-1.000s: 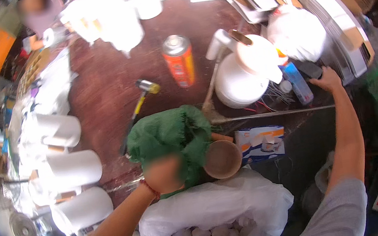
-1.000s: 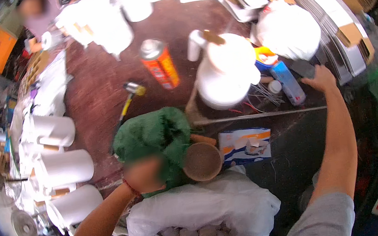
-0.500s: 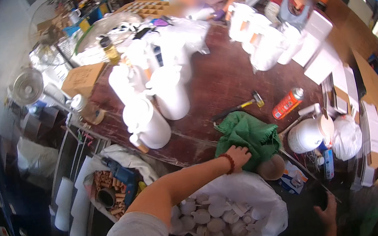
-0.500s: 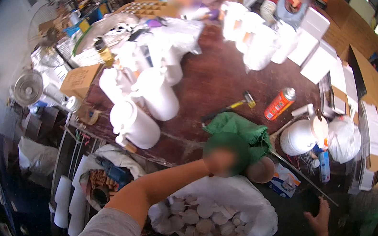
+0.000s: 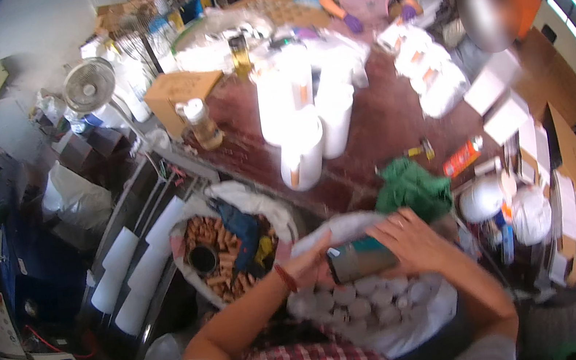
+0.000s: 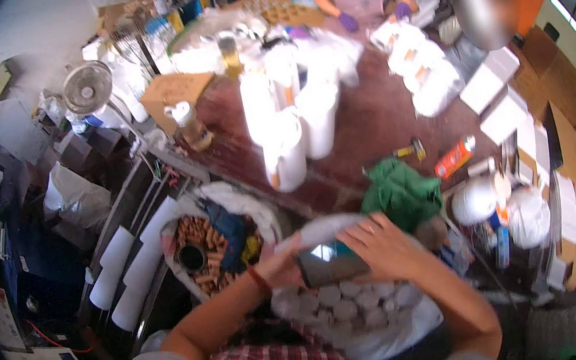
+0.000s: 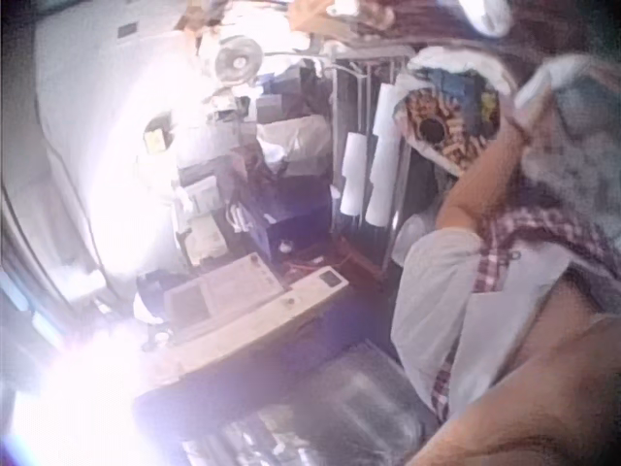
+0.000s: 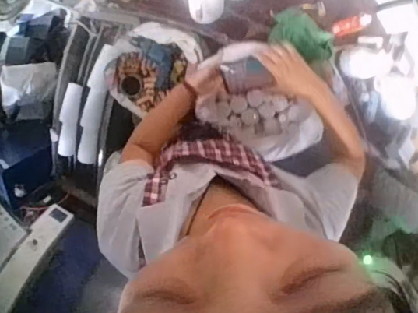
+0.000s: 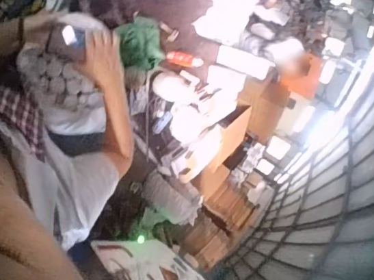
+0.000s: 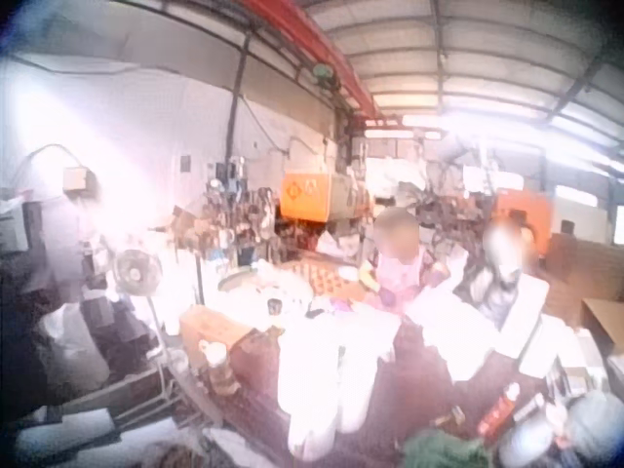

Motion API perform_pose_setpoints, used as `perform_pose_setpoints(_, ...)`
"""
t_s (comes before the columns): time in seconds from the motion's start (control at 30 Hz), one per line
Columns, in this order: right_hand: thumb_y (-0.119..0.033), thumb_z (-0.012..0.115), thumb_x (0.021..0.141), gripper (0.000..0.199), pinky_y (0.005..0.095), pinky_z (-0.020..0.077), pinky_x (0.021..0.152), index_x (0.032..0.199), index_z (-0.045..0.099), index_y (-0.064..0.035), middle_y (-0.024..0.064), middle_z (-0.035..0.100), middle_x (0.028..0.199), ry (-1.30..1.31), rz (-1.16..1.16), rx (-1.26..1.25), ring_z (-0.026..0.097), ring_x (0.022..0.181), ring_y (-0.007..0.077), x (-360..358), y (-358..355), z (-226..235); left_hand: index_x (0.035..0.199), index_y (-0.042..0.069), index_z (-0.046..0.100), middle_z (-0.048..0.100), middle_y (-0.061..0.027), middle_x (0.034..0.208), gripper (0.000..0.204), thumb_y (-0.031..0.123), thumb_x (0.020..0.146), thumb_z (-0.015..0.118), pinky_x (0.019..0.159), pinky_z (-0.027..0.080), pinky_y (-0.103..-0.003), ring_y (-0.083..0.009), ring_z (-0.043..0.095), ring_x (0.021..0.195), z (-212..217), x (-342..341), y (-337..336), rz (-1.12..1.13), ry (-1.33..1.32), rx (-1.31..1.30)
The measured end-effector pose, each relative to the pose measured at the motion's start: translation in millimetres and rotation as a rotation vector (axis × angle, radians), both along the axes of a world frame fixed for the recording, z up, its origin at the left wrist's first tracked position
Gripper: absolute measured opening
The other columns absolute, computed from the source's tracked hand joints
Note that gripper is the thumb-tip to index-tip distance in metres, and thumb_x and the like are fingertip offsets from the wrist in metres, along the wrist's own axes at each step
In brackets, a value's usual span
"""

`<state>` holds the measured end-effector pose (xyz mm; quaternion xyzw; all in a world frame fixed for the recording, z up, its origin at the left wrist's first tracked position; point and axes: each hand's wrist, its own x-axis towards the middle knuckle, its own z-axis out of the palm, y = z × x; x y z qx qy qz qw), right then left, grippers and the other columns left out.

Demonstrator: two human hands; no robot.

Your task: The person assembles white plastic components by drilling a hole into a white funnel-shaped piece and then inserting a wooden peg or handle into it, repeating the process with multiple units.

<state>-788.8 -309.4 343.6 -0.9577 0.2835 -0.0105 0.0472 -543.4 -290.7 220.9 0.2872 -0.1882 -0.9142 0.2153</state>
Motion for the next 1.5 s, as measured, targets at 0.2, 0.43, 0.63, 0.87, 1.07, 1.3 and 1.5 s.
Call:
perform_pose_setpoints(0.2, -0.036, 0.081, 0.056, 0.081, 0.0444, 0.0291, 0.102, 0.124, 0.047, -0.0059, 0.0088, 0.051, 0.119, -0.077, 0.172, 0.040, 0.045, 0.118, 0.0265, 61, 4, 27, 0.139, 0.012, 0.031, 0.049, -0.0188, 0.129, 0.068, 0.061, 0.092, 0.028, 0.066, 0.057, -0.046, -0.0394, 0.058, 0.105, 40, 44, 29, -0.020, 0.126, -0.113)
perform_pose_setpoints(0.43, -0.033, 0.075, 0.066, 0.079, 0.0473, 0.0262, 0.106, 0.133, 0.040, -0.0090, 0.0107, 0.038, 0.138, -0.233, -0.164, -0.168, 0.032, 0.131, 0.0306, 66, 32, 36, 0.140, 0.008, 0.028, 0.046, -0.0181, 0.132, 0.068, 0.058, 0.094, 0.025, 0.075, 0.055, -0.044, -0.0371, 0.054, 0.112, 43, 47, 63, 0.295, 0.291, -0.173)
perform_pose_setpoints(0.63, -0.029, 0.069, 0.080, 0.087, 0.0422, 0.0310, 0.104, 0.144, 0.015, -0.0025, 0.0190, 0.031, 0.144, -0.999, -0.509, 0.433, 0.033, 0.132, 0.0295, 63, 83, -46, 0.140, 0.006, 0.028, 0.043, -0.0161, 0.135, 0.076, 0.063, 0.091, 0.019, 0.089, 0.049, -0.046, -0.0323, 0.046, 0.122, 54, 33, 65, 0.414, 0.347, -0.153)
perform_pose_setpoints(0.87, -0.020, 0.061, 0.088, 0.079, 0.0397, 0.0348, 0.100, 0.145, 0.010, -0.0020, 0.0183, 0.032, 0.143, -1.283, -0.463, 0.659, 0.037, 0.129, 0.0278, 86, 116, -95, 0.140, 0.006, 0.029, 0.043, -0.0161, 0.136, 0.083, 0.069, 0.088, 0.017, 0.098, 0.041, -0.049, -0.0327, 0.046, 0.121, 60, 17, 67, 0.305, 0.220, -0.235)
perform_pose_setpoints(1.07, -0.016, 0.055, 0.091, 0.069, 0.0366, 0.0365, 0.099, 0.145, 0.015, -0.0022, 0.0149, 0.036, 0.140, -1.496, -0.504, 0.798, 0.040, 0.125, 0.0229, 76, 110, -105, 0.137, 0.007, 0.034, 0.047, -0.0141, 0.132, 0.077, 0.065, 0.091, 0.014, 0.093, 0.045, -0.049, -0.0280, 0.050, 0.117, 51, 8, 67, 0.294, 0.252, -0.161)
perform_pose_setpoints(1.3, -0.016, 0.057, 0.091, 0.061, 0.0324, 0.0347, 0.100, 0.140, 0.025, -0.0009, 0.0084, 0.044, 0.129, -1.764, -0.526, 0.952, 0.042, 0.117, 0.0170, 88, 100, -103, 0.131, 0.005, 0.039, 0.052, -0.0127, 0.122, 0.053, 0.046, 0.099, 0.027, 0.093, 0.045, -0.044, -0.0247, 0.053, 0.111, 23, -21, 70, 0.438, -0.031, -0.336)
perform_pose_setpoints(1.5, -0.016, 0.069, 0.081, 0.071, 0.0293, 0.0350, 0.098, 0.137, 0.028, 0.0019, 0.0081, 0.045, 0.122, -1.635, -0.855, 0.843, 0.043, 0.112, 0.0152, 71, 101, -113, 0.142, 0.004, 0.025, 0.035, -0.0099, 0.139, 0.053, 0.037, 0.101, 0.029, 0.103, 0.031, -0.034, -0.0206, 0.038, 0.124, -5, -50, 77, 0.293, -0.157, -0.531)
